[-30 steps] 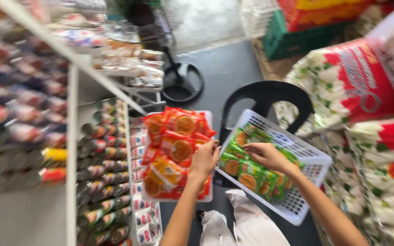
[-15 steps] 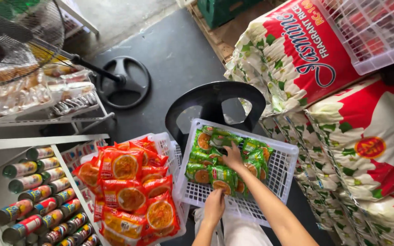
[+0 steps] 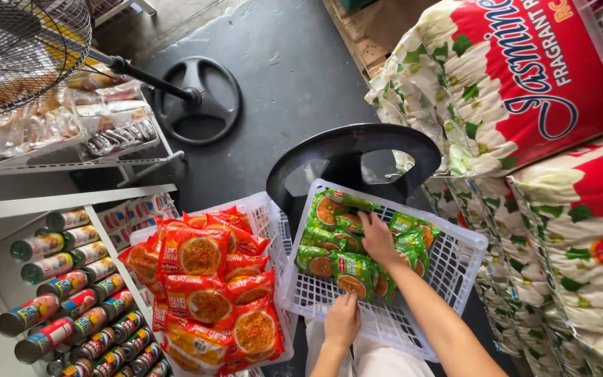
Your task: Restocking packs of instant noodles onto a retail shelf from a plastic basket.
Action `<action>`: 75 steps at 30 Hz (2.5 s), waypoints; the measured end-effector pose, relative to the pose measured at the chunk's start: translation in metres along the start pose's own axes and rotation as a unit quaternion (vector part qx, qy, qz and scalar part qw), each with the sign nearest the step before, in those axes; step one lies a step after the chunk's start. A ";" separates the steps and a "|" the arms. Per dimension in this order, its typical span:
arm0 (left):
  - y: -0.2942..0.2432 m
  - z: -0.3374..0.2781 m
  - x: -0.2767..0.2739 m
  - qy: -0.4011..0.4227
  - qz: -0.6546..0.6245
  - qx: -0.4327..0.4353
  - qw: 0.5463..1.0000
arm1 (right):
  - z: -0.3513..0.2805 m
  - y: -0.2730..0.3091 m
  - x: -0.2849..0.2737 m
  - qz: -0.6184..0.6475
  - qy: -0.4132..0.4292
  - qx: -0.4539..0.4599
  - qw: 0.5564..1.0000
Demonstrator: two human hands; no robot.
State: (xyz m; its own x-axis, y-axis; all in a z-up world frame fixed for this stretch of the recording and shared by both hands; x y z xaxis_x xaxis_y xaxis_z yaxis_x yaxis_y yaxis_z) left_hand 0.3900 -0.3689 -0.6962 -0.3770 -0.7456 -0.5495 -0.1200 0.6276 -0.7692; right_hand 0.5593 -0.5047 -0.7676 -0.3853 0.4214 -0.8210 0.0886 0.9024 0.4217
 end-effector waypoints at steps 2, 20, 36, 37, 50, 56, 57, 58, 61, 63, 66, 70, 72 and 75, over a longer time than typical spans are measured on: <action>0.003 -0.001 0.002 0.009 0.004 -0.013 1.000 | -0.005 -0.010 0.024 -0.027 0.028 -0.002 0.999; -0.022 -0.020 -0.166 -0.285 -0.419 -0.058 0.860 | -0.174 0.140 -0.106 0.019 -0.240 -0.246 0.939; 0.066 -0.267 -0.315 -0.381 -0.535 -0.014 0.754 | -0.344 0.339 -0.152 0.351 -0.152 -0.309 0.871; 0.104 -0.292 -0.311 -0.445 -0.412 -0.035 0.794 | -0.347 0.347 -0.148 0.453 -0.086 -0.297 0.836; -0.021 -0.469 -0.375 -0.298 -0.666 0.148 0.668 | -0.435 0.482 -0.101 0.554 0.105 -0.348 0.749; -0.042 -0.545 -0.385 -0.375 -0.621 0.179 0.665 | -0.455 0.522 -0.091 0.591 0.192 -0.386 0.681; -0.052 -0.559 -0.389 -0.407 -0.595 0.153 0.676 | -0.462 0.530 -0.094 0.549 0.173 -0.432 0.694; -0.062 -0.573 -0.395 -0.436 -0.570 0.125 0.685 | -0.468 0.538 -0.095 0.507 0.151 -0.476 0.703; -0.046 -0.595 -0.392 -0.480 -0.549 0.141 0.670 | -0.484 0.570 -0.091 0.512 0.208 -0.467 0.690; -0.032 -0.614 -0.386 -0.547 -0.490 0.113 0.670 | -0.497 0.584 -0.091 0.504 0.208 -0.470 0.694; 0.065 -0.620 -0.342 -0.615 -0.469 0.084 0.628 | -0.510 0.603 -0.090 0.490 0.201 -0.478 0.701; 0.031 -0.639 -0.344 -0.567 -0.561 0.093 0.596 | -0.525 0.635 -0.099 0.515 0.252 -0.486 0.660; 0.002 -0.657 -0.349 -0.589 -0.491 0.078 0.638 | -0.530 0.645 -0.096 0.506 0.281 -0.501 0.644; -0.029 -0.682 -0.355 -0.627 -0.415 0.061 0.656 | -0.542 0.658 -0.089 0.488 0.314 -0.513 0.632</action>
State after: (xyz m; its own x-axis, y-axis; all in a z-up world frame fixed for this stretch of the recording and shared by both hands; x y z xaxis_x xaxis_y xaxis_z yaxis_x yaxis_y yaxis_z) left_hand -0.0994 0.0302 -0.2561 0.8339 -0.4650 0.2974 0.2966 -0.0770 -0.9519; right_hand 0.1542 0.0033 -0.2082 -0.9247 0.3229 0.2018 0.0468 -0.4296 0.9018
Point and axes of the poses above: each hand's wrist, its own z-axis towards the middle knuckle, its own x-axis out of the palm, y = z × x, the point moved 7 cm from there along z, towards the middle knuckle, and after that the axes turned 5 degrees about -z, right-handed, at the moved point
